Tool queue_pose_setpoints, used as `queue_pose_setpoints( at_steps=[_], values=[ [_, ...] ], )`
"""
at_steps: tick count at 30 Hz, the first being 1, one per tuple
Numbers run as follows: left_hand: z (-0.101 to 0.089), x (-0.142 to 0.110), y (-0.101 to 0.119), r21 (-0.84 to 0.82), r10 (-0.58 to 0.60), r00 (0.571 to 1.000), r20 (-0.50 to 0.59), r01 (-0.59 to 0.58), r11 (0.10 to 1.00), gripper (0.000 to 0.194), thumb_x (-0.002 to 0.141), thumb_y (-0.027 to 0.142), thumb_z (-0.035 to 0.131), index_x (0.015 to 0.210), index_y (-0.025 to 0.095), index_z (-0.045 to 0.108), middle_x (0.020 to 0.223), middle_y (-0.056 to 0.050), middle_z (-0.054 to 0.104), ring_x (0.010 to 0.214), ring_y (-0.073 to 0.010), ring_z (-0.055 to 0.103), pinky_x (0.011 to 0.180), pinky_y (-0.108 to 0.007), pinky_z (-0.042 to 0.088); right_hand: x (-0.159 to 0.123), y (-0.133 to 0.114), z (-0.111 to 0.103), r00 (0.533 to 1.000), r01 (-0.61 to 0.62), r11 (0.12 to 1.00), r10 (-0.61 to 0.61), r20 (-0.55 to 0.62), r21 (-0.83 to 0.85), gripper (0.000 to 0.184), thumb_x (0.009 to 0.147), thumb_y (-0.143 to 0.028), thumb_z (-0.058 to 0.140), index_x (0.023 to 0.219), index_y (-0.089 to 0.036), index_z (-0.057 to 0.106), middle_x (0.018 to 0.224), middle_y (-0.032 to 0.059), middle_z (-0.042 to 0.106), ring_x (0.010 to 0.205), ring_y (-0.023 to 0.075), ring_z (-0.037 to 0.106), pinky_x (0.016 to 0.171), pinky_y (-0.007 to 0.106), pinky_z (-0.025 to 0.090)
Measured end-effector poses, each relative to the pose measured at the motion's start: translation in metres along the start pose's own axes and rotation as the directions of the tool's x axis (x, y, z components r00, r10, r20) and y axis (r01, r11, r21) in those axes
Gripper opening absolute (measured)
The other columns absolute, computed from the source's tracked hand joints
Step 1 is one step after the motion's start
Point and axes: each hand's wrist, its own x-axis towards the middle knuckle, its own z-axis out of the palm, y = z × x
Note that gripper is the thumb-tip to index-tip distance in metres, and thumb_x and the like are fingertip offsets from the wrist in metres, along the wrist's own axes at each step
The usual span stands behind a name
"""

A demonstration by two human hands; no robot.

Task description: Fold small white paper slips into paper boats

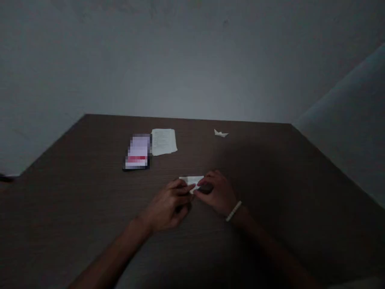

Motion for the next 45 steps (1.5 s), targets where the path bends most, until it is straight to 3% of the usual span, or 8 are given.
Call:
queue_pose_setpoints(
  at_steps=[16,25,45],
  values=[
    [0.008,0.006,-0.005,0.015,-0.013,0.999,-0.033,0.013,1.000,0.031,0.083,0.015,0.052,0.109,0.018,0.068,0.132,-0.006,0.059,0.111,-0.0261,0.051,0.097,-0.047,0.044,-0.002,0.009,0.004,0.998,0.059,0.998,-0.059,-0.024,-0.006,0.004,0.073,-0.021,0.073,0.074,-0.021,0.069,0.075,0.0009,0.064,0.075,0.0173,0.056,0.077,0.033,0.044],
    [0.007,0.006,-0.004,0.010,-0.011,1.000,-0.025,0.011,1.000,0.030,0.083,0.014,0.052,0.107,0.018,0.068,0.131,-0.006,0.059,0.110,-0.0259,0.051,0.098,-0.047,0.043,0.000,0.005,0.002,1.000,0.013,1.000,-0.013,-0.015,0.005,0.012,0.067,-0.025,0.078,0.073,-0.021,0.068,0.074,0.0008,0.065,0.075,0.0180,0.056,0.073,0.032,0.044],
    [0.004,0.007,-0.003,0.023,-0.005,0.999,-0.041,0.006,1.000,0.030,0.084,0.015,0.051,0.107,0.017,0.069,0.130,-0.007,0.060,0.108,-0.0254,0.053,0.097,-0.046,0.044,0.002,0.010,0.004,0.996,-0.011,1.000,0.014,-0.086,0.030,0.007,0.070,-0.015,0.071,0.068,-0.022,0.069,0.071,0.0010,0.064,0.073,0.0168,0.058,0.072,0.031,0.045]
  ],
)
